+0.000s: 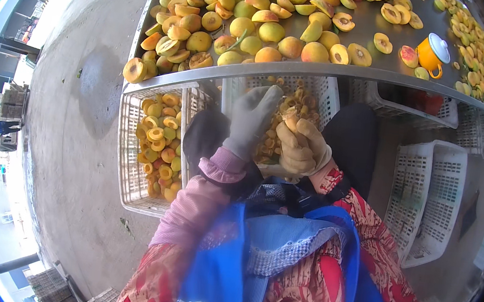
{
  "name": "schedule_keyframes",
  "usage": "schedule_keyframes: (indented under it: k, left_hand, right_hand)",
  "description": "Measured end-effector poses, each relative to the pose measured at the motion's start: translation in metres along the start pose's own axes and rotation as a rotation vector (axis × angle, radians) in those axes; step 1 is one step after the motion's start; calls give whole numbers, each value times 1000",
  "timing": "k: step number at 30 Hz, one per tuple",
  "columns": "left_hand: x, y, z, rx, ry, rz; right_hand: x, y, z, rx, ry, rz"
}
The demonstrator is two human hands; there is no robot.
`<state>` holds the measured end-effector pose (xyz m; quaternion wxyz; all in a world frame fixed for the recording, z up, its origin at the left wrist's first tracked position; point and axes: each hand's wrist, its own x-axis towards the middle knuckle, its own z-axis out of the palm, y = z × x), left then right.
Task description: Pitting and sorting yellow peaches using a specialized hand tool in a large processing facility.
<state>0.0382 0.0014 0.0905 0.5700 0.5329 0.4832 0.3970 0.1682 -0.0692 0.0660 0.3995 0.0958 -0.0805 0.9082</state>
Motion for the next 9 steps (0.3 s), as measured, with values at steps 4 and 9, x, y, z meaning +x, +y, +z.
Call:
schedule_keyframes:
  k: [4,9]
  left_hand:
    - [-11,58,-74,1279,135,136]
    - [37,53,-155,1507,360,299]
  right_hand:
    - [9,-11,39,-635,886,42]
    - [24,-7,4,-938,1076,97]
